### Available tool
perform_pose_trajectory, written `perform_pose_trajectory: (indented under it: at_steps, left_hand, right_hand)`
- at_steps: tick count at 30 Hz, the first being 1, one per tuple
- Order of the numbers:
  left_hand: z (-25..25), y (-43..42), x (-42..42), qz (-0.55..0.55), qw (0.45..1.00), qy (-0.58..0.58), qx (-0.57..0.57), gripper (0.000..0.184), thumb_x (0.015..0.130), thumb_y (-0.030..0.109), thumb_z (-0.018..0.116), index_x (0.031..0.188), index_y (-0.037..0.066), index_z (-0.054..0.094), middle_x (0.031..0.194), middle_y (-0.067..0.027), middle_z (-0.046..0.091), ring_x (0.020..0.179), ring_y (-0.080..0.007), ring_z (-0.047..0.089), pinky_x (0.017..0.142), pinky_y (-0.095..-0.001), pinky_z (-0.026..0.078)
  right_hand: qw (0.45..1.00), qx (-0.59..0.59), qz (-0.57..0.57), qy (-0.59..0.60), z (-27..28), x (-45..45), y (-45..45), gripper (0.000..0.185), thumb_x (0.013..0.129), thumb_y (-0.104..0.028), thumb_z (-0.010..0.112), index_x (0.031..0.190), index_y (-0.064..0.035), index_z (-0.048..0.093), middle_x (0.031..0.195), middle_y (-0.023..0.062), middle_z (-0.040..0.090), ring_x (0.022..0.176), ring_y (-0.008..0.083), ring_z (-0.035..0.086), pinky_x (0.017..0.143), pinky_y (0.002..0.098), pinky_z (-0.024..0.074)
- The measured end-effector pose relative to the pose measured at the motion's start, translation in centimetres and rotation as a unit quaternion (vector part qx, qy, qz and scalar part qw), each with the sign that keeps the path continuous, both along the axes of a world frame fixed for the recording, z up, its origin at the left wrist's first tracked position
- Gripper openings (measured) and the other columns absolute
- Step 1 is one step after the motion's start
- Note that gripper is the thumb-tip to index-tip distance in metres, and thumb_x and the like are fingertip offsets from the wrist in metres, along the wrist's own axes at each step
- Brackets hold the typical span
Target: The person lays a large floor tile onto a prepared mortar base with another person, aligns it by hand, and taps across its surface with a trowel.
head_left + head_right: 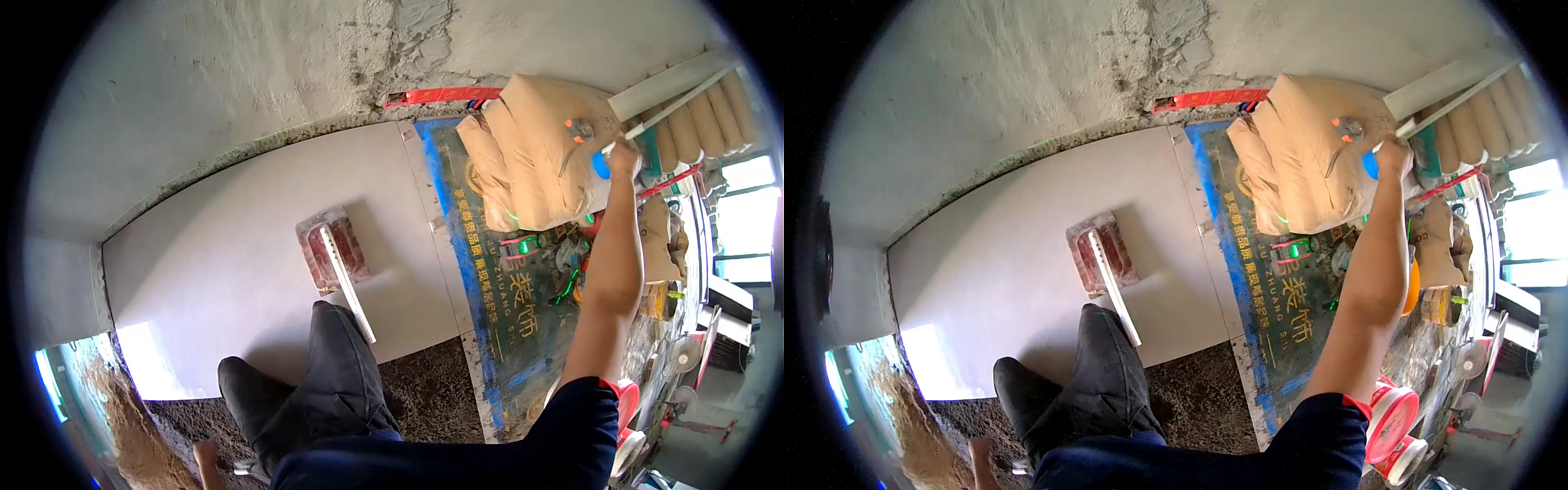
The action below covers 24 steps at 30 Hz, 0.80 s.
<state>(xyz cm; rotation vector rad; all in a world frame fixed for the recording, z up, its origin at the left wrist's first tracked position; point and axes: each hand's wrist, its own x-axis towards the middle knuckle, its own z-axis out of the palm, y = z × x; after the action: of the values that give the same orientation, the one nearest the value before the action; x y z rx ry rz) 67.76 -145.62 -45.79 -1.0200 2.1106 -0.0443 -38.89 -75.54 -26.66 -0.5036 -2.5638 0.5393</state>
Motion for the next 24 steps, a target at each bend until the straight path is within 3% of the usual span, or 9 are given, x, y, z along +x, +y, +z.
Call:
perform_pose_trajectory:
  at_steps: [2, 4, 6, 8, 10, 14, 17, 19, 24]
  left_hand:
    - [2.7, 0.2, -5.3, 0.266, 0.948, 0.169, -0.053, 0.041, 0.084, 0.031, 0.056, 0.061, -0.001, 0.065, 0.064, -0.024, 0.062, 0.065, -0.0408, 0.063, 0.063, -0.0494, 0.048]
    - [7.1, 1.3, -13.3, 0.221, 0.957, 0.173, -0.078, 0.03, 0.082, 0.022, 0.058, 0.065, -0.002, 0.065, 0.064, -0.0237, 0.061, 0.06, -0.0385, 0.061, 0.06, -0.0486, 0.047]
    - [4.3, 0.2, -12.0, 0.0, 0.941, 0.304, -0.151, 0.02, 0.079, 0.016, 0.057, 0.077, -0.003, 0.065, 0.071, -0.0247, 0.063, 0.061, -0.0362, 0.062, 0.06, -0.0481, 0.046]
    - [10.9, 5.0, -22.9, 0.206, 0.951, 0.227, -0.052, 0.037, 0.075, 0.002, 0.048, 0.108, -0.002, 0.063, 0.095, -0.0288, 0.063, 0.085, -0.0386, 0.064, 0.075, -0.0474, 0.049]
    - [5.6, 4.1, -20.4, 0.199, 0.929, 0.309, 0.029, 0.064, 0.072, -0.003, 0.046, 0.135, -0.005, 0.041, 0.132, -0.0257, 0.049, 0.125, -0.0383, 0.045, 0.107, -0.0407, 0.034]
    - [11.4, 14.3, -36.0, 0.088, 0.95, 0.264, 0.142, 0.082, 0.082, 0.036, 0.067, 0.143, -0.002, 0.028, 0.148, -0.0251, 0.027, 0.138, -0.0362, 0.025, 0.113, -0.0413, 0.023]
    - [13.0, 19.3, -38.7, -0.005, 0.915, 0.364, 0.172, 0.104, 0.073, 0.037, 0.075, 0.147, -0.002, 0.013, 0.15, -0.0272, 0.017, 0.14, -0.0426, 0.014, 0.114, -0.0507, 0.014]
    - [12.9, 20.7, -37.9, -0.103, 0.863, 0.471, 0.149, 0.106, 0.07, 0.033, 0.077, 0.146, -0.004, 0.013, 0.147, -0.0271, 0.023, 0.137, -0.0435, 0.021, 0.113, -0.0497, 0.019]
    - [10.3, 19.8, -32.7, -0.029, 0.804, 0.58, 0.131, 0.1, 0.062, 0.025, 0.082, 0.14, -0.006, 0.025, 0.128, -0.0216, 0.044, 0.119, -0.0354, 0.045, 0.103, -0.0416, 0.037]
  right_hand:
    - [0.998, 0.004, -0.048, 0.039, 0.6, 1.6, -1.3, 0.053, 0.087, -0.049, 0.054, 0.098, 0.0009, 0.069, 0.1, 0.0227, 0.067, 0.094, 0.0341, 0.065, 0.077, 0.0426, 0.0498]
    - [0.989, 0.021, -0.048, 0.139, 1.5, 6.0, -3.7, 0.052, 0.088, -0.047, 0.052, 0.091, 0.0021, 0.069, 0.09, 0.0225, 0.067, 0.085, 0.0371, 0.065, 0.072, 0.0452, 0.0491]
    - [0.965, 0.062, 0.069, 0.245, 2.3, 12.1, -6.9, 0.049, 0.091, -0.042, 0.051, 0.087, 0.0041, 0.067, 0.084, 0.0219, 0.067, 0.078, 0.039, 0.063, 0.069, 0.0464, 0.0475]
    - [0.937, 0.123, 0.156, 0.288, 2.1, 19.1, -11.1, 0.04, 0.094, -0.033, 0.052, 0.086, 0.0033, 0.066, 0.083, 0.0217, 0.065, 0.076, 0.0388, 0.061, 0.069, 0.0448, 0.0464]
    - [0.948, 0.083, 0.226, 0.208, 0.6, 26.1, -15.7, 0.033, 0.094, -0.028, 0.055, 0.103, 0.0014, 0.064, 0.091, 0.0204, 0.066, 0.084, 0.0363, 0.064, 0.074, 0.043, 0.0477]
    - [0.888, -0.191, 0.418, 0.011, -5.8, 37.8, -26.9, 0.025, 0.092, -0.019, 0.058, 0.108, -0.0009, 0.063, 0.076, 0.0123, 0.064, 0.063, 0.0161, 0.057, 0.058, 0.0301, 0.045]
    - [0.796, -0.253, 0.533, -0.136, -8.3, 47.5, -34.7, 0.024, 0.093, -0.02, 0.058, 0.103, 0.0002, 0.066, 0.071, 0.011, 0.065, 0.058, 0.0131, 0.061, 0.052, 0.0276, 0.0466]
    - [0.736, -0.319, 0.578, -0.15, -7.6, 53.1, -37.6, 0.026, 0.092, -0.018, 0.06, 0.104, 0.0041, 0.065, 0.065, 0.007, 0.061, 0.059, 0.0096, 0.058, 0.054, 0.0263, 0.0456]
    - [0.652, -0.365, 0.629, -0.215, -6.1, 60.4, -42.3, 0.028, 0.092, -0.019, 0.061, 0.103, 0.0062, 0.064, 0.066, 0.0062, 0.061, 0.06, 0.0073, 0.055, 0.055, 0.0242, 0.0451]
